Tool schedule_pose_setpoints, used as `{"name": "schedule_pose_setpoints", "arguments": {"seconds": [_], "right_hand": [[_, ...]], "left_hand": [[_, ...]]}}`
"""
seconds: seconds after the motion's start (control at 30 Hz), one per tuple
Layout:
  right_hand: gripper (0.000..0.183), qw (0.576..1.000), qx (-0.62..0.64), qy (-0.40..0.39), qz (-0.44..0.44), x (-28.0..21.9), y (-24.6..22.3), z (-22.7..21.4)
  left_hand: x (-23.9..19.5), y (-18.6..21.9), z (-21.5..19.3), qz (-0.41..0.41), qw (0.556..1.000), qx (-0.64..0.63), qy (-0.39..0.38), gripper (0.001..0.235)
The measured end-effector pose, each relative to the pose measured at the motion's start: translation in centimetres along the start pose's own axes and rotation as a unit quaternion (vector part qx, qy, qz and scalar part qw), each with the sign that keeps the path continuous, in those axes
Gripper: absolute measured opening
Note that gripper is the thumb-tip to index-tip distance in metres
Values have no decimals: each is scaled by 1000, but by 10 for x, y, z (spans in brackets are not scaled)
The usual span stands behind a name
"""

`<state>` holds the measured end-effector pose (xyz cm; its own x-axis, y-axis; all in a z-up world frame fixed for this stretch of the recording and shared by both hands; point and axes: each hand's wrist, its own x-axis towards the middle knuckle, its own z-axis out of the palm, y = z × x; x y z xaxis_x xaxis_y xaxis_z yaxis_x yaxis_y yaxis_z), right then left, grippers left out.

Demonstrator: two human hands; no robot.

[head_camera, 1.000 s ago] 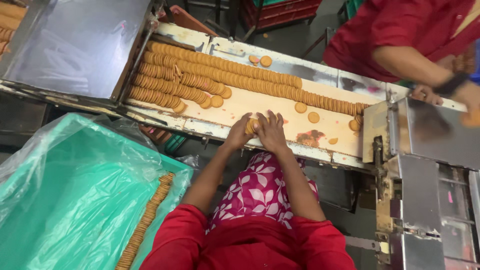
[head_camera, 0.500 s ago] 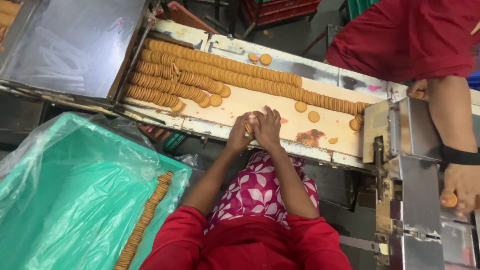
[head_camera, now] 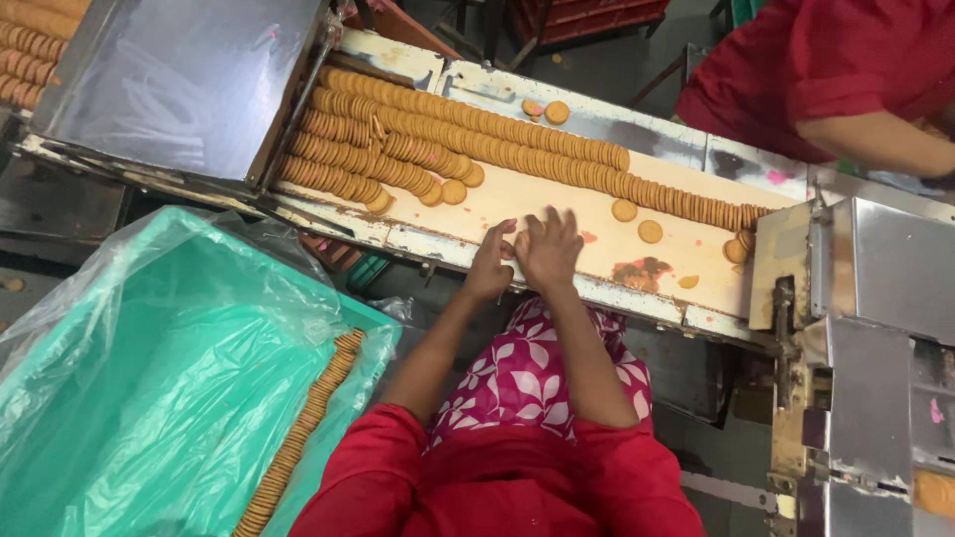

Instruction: The person stacks round cookies from a conveyor belt into neat vertical columns and places them into a green bin. The person uses both hands to pick up cookies and arrange them in rows, then transfers the stacks into the bin.

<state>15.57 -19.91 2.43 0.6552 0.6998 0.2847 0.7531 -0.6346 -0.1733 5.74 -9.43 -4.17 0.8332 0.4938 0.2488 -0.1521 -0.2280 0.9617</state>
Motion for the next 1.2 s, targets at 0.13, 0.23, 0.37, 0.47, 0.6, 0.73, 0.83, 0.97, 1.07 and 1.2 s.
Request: {"name": "schedule_pose_setpoints", "arguments": {"seconds": [0.13,0.23,0.37,0.47,0.6,0.73,0.83,0.97,1.07,1.2], "right_hand": [[43,999,29,-38,-5,7,0,1],[42,997,68,-38,-19,-4,11,-5],[42,994,97,-32,-30,-23,26,-10],[40,993,109,-21,-33,-19,29,-9],[40,994,100,-28,-24,-14,25,-8],[51,998,28,-59,7,-6,11,-6],[56,997,25,-70,17,0,3,-3],[57,997,33,-55,-32,-20,21,-7],[56,995,54,7,-80,-42,37,-16],[59,992,119,20,-30,-56,52,-47]], "left_hand": [[5,7,2,-16,999,28,12,83],[5,13,4,-21,997,77,21,85],[-4,14,8,5,994,104,19,82],[-3,3,5,-10,995,93,20,78],[1,-23,9,-44,997,26,61,70],[16,-40,14,-42,951,-243,186,79],[23,-40,2,-79,917,-331,208,85],[19,-37,4,-96,923,-325,181,85],[19,-43,5,-86,925,-328,175,85],[17,-58,1,-68,934,-317,147,81]]}}
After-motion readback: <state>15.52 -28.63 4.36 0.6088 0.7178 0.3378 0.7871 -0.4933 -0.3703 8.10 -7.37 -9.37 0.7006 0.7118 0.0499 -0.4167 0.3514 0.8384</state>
